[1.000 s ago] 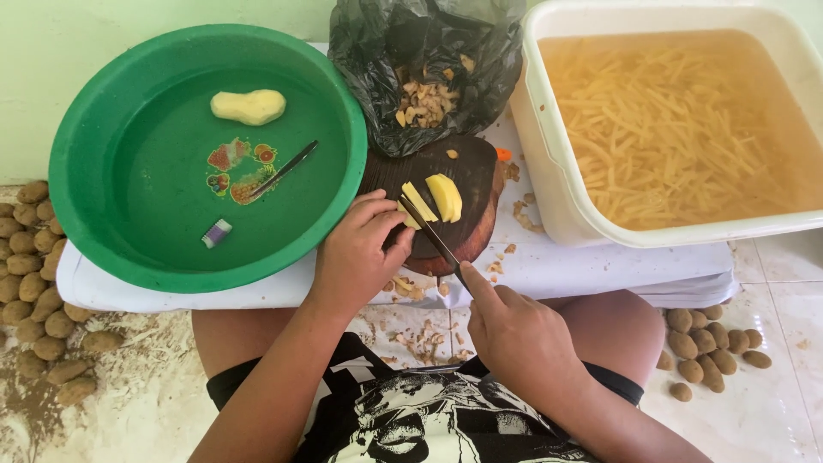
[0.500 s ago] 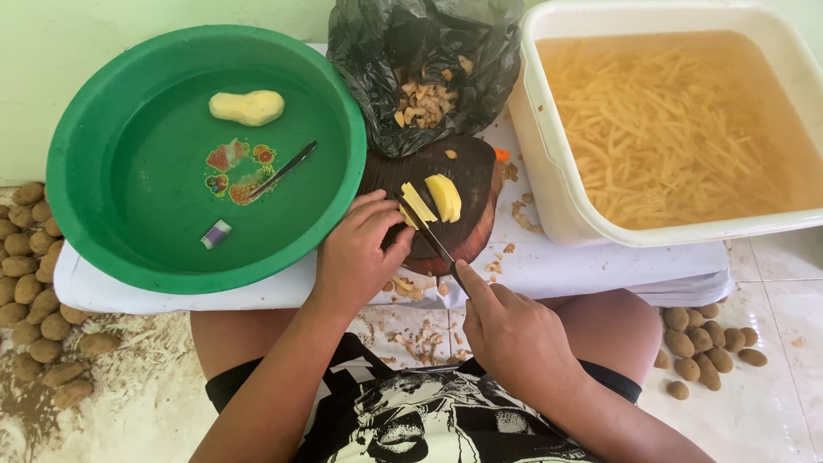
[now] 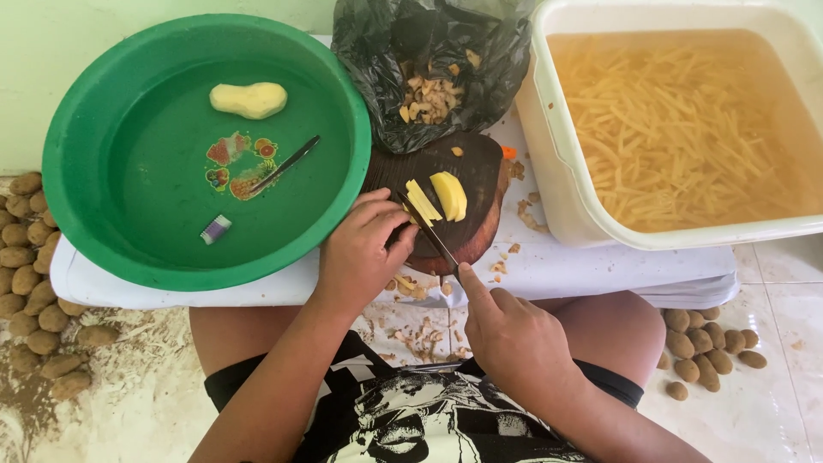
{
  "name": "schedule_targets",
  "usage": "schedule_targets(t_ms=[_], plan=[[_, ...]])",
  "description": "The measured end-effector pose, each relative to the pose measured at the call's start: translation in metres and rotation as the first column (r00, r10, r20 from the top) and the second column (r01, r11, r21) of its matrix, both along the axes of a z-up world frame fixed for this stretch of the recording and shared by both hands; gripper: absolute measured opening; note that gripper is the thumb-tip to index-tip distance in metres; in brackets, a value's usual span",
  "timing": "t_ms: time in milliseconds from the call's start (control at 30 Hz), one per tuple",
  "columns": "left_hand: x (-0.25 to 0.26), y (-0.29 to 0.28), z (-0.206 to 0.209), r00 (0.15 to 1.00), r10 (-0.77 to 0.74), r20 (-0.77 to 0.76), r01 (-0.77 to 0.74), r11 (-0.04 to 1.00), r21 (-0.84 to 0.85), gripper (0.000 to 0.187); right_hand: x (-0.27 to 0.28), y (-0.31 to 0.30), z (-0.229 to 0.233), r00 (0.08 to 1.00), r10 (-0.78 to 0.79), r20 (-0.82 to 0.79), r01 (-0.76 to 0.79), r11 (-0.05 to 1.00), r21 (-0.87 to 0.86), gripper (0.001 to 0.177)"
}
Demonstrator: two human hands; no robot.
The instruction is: Slicing peeled potatoes into thin strips for french fries using a knife and a wooden cutting board.
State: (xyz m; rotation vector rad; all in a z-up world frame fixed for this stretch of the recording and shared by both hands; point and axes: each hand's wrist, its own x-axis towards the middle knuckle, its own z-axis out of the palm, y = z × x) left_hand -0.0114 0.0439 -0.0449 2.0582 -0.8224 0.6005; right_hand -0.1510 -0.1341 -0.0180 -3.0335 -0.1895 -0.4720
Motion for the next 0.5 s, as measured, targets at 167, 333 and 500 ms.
schedule_targets(t_ms=[167, 333, 500], plan=[[-0.002, 0.001, 0.002, 1.0, 0.003, 0.029, -0.003, 1.0, 0.002, 0.019, 0.002, -0.001, -0.004, 1.0, -0.008, -0.025, 0.006, 0.996, -0.084, 0.059], [-0.005, 0.0, 0.008, 0.997, 0.026, 0.078, -0.028, 0.999, 0.028, 0.017, 0.007, -0.005, 0.008, 0.983, -0.033, -0.178, 0.055, 0.992, 0.115, 0.05], [-0.006, 0.002, 0.004, 0.998, 0.029, 0.051, -0.031, 0.999, 0.032, 0.017, 0.003, -0.011, 0.015, 0.976, -0.005, -0.217, 0.082, 0.933, 0.35, 0.053]])
